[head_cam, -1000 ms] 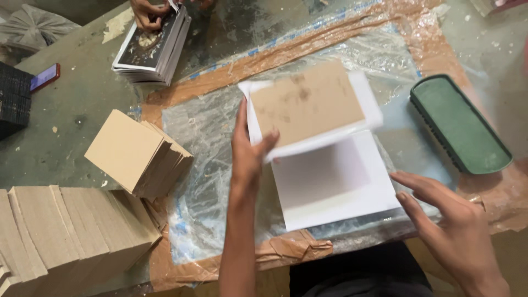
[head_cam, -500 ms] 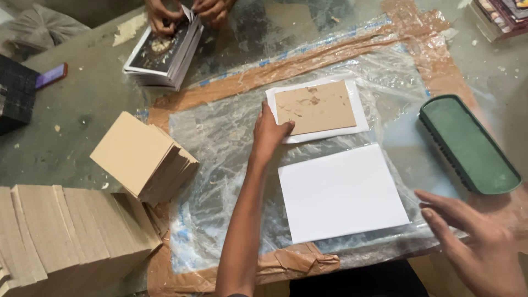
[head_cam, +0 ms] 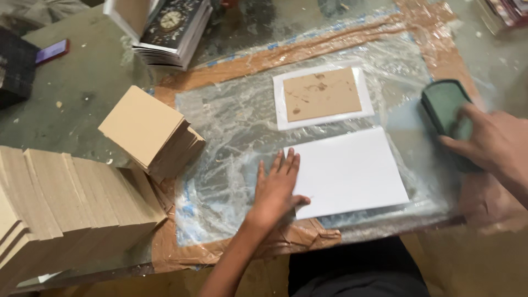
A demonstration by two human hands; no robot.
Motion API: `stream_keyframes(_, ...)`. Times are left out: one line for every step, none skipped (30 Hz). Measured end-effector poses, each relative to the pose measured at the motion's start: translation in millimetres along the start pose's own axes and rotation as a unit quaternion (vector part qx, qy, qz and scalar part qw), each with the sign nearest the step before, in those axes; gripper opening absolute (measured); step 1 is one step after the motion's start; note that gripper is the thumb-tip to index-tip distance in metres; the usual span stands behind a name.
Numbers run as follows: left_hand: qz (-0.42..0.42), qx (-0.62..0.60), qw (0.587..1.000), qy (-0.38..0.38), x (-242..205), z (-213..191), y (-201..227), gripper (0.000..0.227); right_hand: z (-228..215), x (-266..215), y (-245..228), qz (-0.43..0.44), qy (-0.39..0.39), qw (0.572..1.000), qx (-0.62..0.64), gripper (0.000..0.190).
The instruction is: The person places a brown cardboard cover onto a white book block, then uses a green rectangular tool to press and smooth the cover onto the block. This process is repeated for multiple book units, stacking the finished items on the table.
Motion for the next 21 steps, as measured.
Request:
stream_keyframes(0.005, -0.008, 1.0, 0.008, -1.8, 1.7, -3.4, 0.115, 2.2, 3.8, -11.5, -0.008, -0.018, 1.0, -0.019, 0.073)
stream_keyframes(0.009, -0.013, 1.0, 0.021, -0.4, -0.8, -6.3, 0.115, 9.7, 10.5, -37.0, -0.03, -0.022, 0.999, -0.005, 0.076)
stream_keyframes(0.009, -0.001, 1.0, 0.02, 1.1, -0.4, -7.6, 0.115, 18.6, 11.7, -66.5, -0.053, -0.026, 0.998, 0.011, 0.079)
stream_keyframes(0.004, 0.008, 1.0, 0.019, 0.8, 2.1, -7.3, 0.115, 31.8, 5.6, -100.6, -0.079, -0.033, 0.996, 0.025, 0.082)
stream_keyframes(0.0, 0.016, 1.0, 0.017, 1.2, 3.7, -7.1, 0.116, 43.8, -6.8, -130.7, -0.076, -0.027, 0.996, 0.049, 0.087)
stream_keyframes(0.007, 0.017, 1.0, 0.023, -1.8, 2.9, -6.1, 0.116, 66.8, -25.7, -162.7, -0.079, -0.074, 0.994, 0.008, 0.09)
stream_keyframes(0.014, 0.018, 0.999, 0.029, -3.4, 0.2, -5.8, 0.116, 82.1, -47.2, -200.2, -0.117, -0.081, 0.989, 0.037, 0.089)
stream_keyframes(0.022, 0.017, 0.999, 0.034, -5.1, -2.4, -3.7, 0.116, 90.0, -63.7, -222.6, -0.153, -0.089, 0.982, 0.065, 0.088)
stream_keyframes(0.017, 0.016, 0.999, 0.029, -4.7, -4.5, -3.2, 0.115, 91.0, -66.5, -221.3, -0.155, -0.088, 0.982, 0.065, 0.086)
stream_keyframes(0.012, 0.015, 1.0, 0.022, -3.9, -7.6, -2.8, 0.114, 93.3, -67.6, -215.2, -0.156, -0.086, 0.982, 0.066, 0.085)
stream_keyframes(0.008, 0.014, 1.0, 0.016, -6.8, -10.4, -1.8, 0.113, 95.5, -69.6, -204.8, -0.156, -0.085, 0.982, 0.066, 0.083)
stream_keyframes(-0.012, 0.04, 0.999, 0.016, -6.8, -12.7, 1.1, 0.108, 90.9, -64.1, -171.6, -0.105, -0.088, 0.991, 0.014, 0.08)
stream_keyframes(-0.033, 0.065, 0.997, 0.017, -7.6, -12.7, 6.9, 0.103, 78.0, -57.5, -131.8, -0.053, -0.089, 0.994, -0.039, 0.077)
stream_keyframes(-0.051, 0.098, 0.994, 0.01, -12.7, -9.4, 10.9, 0.099, 66.9, -49.0, -95.2, 0.001, -0.115, 0.992, -0.043, 0.079)
stream_keyframes(-0.027, 0.261, 0.964, -0.036, -23.4, 12.7, 31.5, 0.072, 51.3, -47.1, -66.2, 0.03, -0.126, 0.989, -0.069, 0.086)
stream_keyframes(-0.005, 0.414, 0.908, -0.072, -34.8, 39.4, 60.0, 0.047, 30.1, -38.1, -50.1, 0.034, -0.108, 0.989, -0.1, 0.084)
stream_keyframes(0.137, 0.39, 0.903, 0.119, -69.4, 35.7, 112.9, 0.066, 12.2, -34.9, -42.2, 0.038, -0.089, 0.987, -0.131, 0.083)
stream_keyframes(0.164, 0.24, 0.938, 0.188, -64.8, 37.3, 152.0, 0.056, 6.3, -35.9, -44.2, 0.041, -0.09, 0.986, -0.132, 0.083)
stream_keyframes(0.151, 0.097, 0.982, 0.061, -51.8, 68.5, 176.9, 0.052, 4.3, -36.7, -51.3, 0.044, -0.091, 0.986, -0.133, 0.082)
stream_keyframes(0.138, 0.169, 0.966, 0.139, -54.4, 73.9, 200.5, 0.058, 9.3, -36.1, -64.6, 0.043, -0.095, 0.985, -0.134, 0.082)
stream_keyframes(0.124, 0.239, 0.939, 0.215, -60.0, 78.5, 218.0, 0.064, 25.3, -34.9, -86.3, 0.018, -0.12, 0.987, -0.101, 0.088)
Point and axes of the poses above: each hand's wrist, its own x-axis towards the middle knuckle, its own z-axis out of the palm, y = z × x, the point moved 9 cm from there along x, towards the middle knuckle, and after that the axes turned 5 degrees about -z, right-handed, at the moved point
